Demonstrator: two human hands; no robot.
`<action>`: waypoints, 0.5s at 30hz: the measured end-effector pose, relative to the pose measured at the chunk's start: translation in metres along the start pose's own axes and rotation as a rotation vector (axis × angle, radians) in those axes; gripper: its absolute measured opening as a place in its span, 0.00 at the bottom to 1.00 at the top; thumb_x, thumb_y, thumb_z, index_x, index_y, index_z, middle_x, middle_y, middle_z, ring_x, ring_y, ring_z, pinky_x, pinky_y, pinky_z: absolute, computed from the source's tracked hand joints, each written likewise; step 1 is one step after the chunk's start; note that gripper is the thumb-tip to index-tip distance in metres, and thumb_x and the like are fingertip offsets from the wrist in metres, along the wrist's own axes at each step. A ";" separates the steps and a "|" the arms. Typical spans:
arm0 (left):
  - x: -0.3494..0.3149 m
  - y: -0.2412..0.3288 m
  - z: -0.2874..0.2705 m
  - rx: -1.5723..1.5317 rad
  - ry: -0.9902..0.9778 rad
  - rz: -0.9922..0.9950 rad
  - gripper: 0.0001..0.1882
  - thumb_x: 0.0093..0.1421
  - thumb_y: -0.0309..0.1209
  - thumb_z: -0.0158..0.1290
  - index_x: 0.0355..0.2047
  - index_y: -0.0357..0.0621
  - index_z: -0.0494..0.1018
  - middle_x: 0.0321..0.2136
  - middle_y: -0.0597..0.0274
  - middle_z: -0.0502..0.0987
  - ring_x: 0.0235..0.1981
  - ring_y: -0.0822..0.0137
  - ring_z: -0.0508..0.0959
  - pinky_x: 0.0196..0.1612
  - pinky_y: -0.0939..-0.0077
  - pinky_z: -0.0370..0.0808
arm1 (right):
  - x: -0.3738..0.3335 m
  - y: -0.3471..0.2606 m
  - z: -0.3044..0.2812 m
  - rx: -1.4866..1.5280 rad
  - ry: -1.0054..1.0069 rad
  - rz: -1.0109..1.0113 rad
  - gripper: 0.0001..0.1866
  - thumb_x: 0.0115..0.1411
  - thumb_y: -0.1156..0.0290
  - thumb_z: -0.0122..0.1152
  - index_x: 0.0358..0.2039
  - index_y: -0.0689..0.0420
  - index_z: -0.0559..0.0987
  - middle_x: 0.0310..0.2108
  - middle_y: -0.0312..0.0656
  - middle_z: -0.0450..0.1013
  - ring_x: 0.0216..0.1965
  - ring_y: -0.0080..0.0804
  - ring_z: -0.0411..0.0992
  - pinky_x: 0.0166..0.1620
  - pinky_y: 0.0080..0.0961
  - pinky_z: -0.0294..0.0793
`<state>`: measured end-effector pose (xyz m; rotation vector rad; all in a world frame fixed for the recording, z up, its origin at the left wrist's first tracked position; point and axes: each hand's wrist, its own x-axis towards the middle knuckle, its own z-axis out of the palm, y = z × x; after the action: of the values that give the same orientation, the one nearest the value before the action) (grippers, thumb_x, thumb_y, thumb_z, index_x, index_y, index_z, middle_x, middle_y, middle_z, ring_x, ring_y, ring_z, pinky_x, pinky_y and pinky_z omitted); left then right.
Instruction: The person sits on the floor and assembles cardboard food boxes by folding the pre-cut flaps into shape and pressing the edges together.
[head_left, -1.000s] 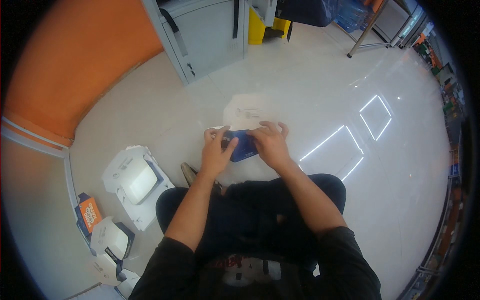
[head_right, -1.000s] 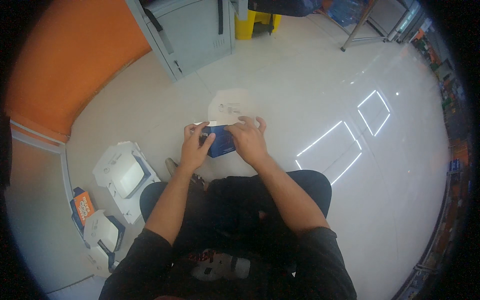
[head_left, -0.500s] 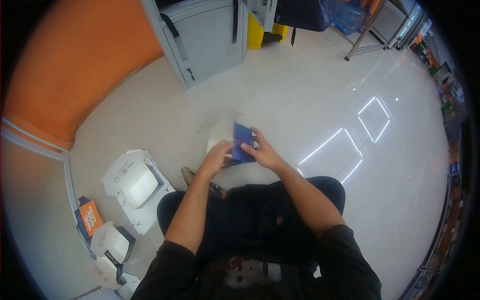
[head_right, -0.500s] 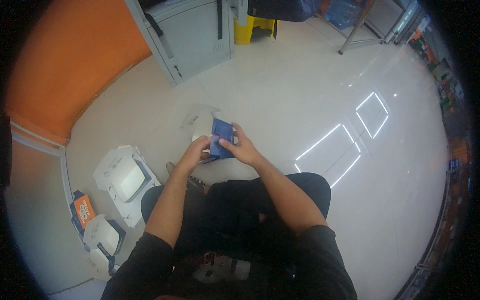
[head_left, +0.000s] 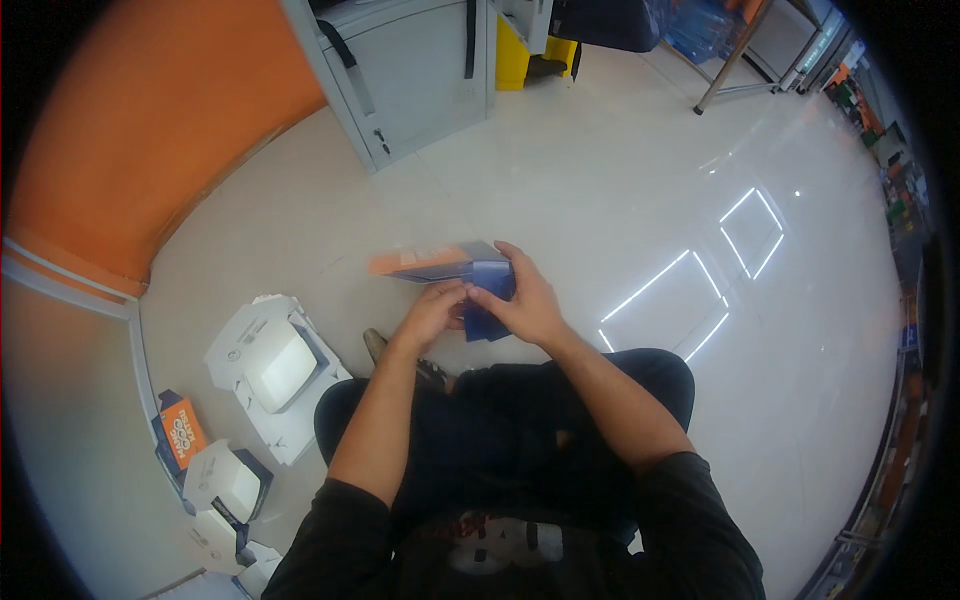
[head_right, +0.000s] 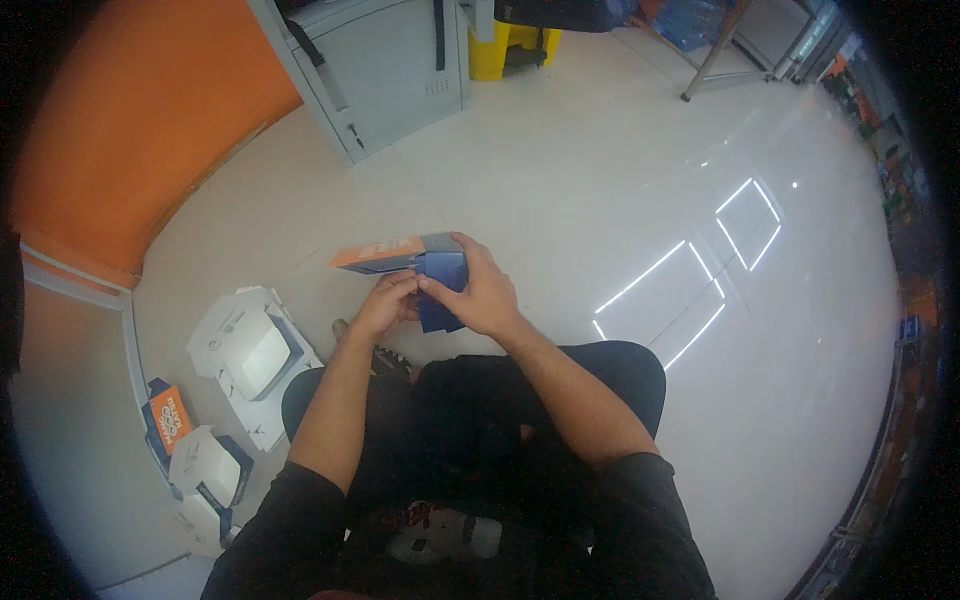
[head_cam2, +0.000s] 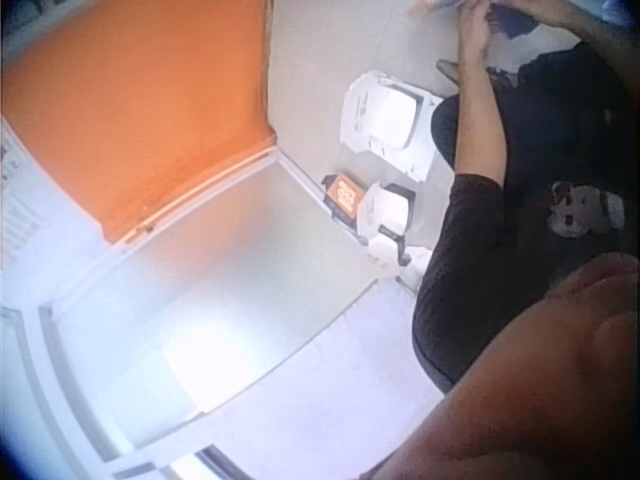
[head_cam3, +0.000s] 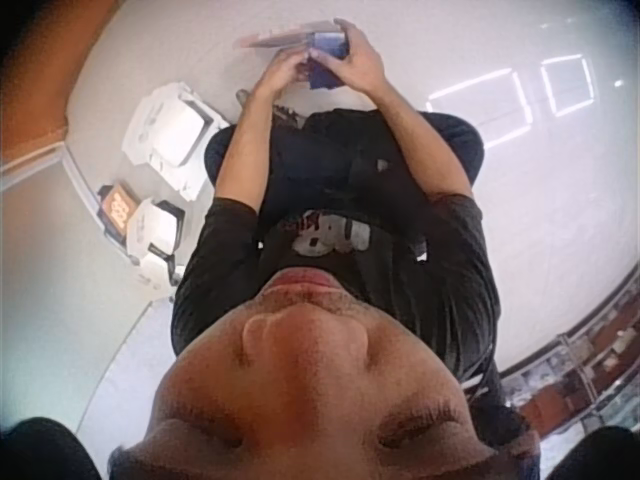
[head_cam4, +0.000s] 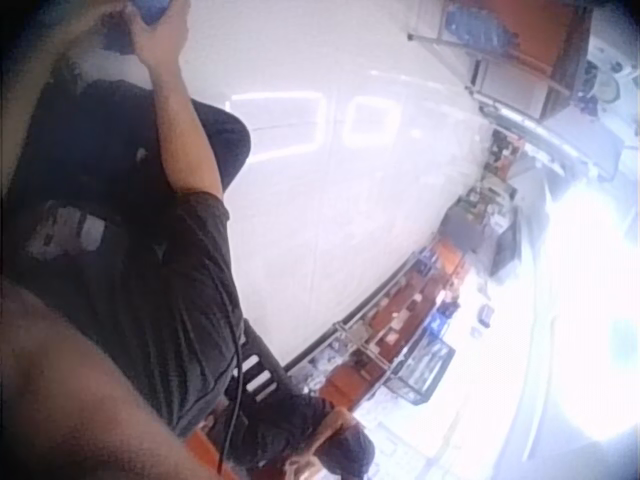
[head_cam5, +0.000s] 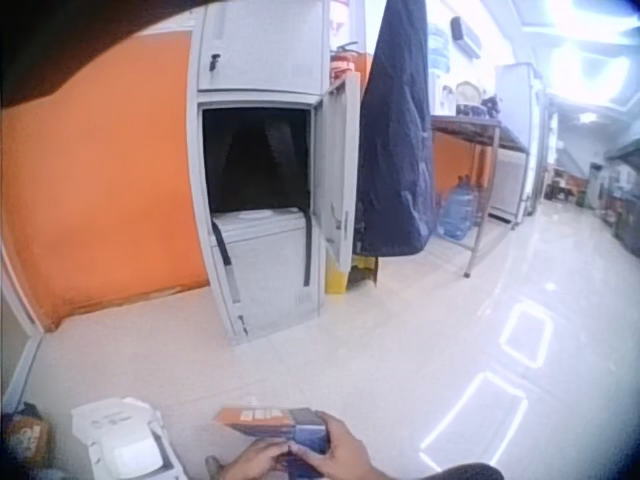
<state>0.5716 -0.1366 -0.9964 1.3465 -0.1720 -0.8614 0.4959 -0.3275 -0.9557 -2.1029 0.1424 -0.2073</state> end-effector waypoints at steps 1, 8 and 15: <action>-0.001 0.002 0.003 -0.045 -0.020 -0.012 0.16 0.72 0.39 0.50 0.51 0.42 0.76 0.43 0.61 0.80 0.41 0.64 0.83 0.43 0.64 0.82 | -0.001 -0.002 -0.002 -0.031 -0.010 0.049 0.45 0.55 0.47 0.73 0.66 0.58 0.66 0.57 0.58 0.72 0.56 0.53 0.75 0.55 0.42 0.76; 0.004 -0.005 0.000 -0.062 0.003 -0.104 0.16 0.70 0.37 0.51 0.50 0.39 0.75 0.42 0.57 0.80 0.38 0.62 0.83 0.37 0.63 0.83 | -0.004 -0.003 0.000 -0.112 0.043 -0.077 0.44 0.52 0.49 0.74 0.65 0.55 0.68 0.57 0.54 0.70 0.53 0.55 0.76 0.52 0.44 0.78; 0.003 -0.005 0.008 -0.083 0.043 -0.099 0.18 0.70 0.37 0.50 0.51 0.37 0.77 0.41 0.57 0.81 0.35 0.62 0.83 0.35 0.67 0.81 | -0.002 0.013 0.004 -0.158 0.043 0.004 0.33 0.53 0.55 0.70 0.59 0.51 0.74 0.55 0.50 0.72 0.50 0.54 0.77 0.51 0.45 0.78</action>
<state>0.5669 -0.1445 -0.9996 1.3031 -0.0358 -0.9119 0.4945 -0.3304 -0.9688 -2.2558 0.1934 -0.2457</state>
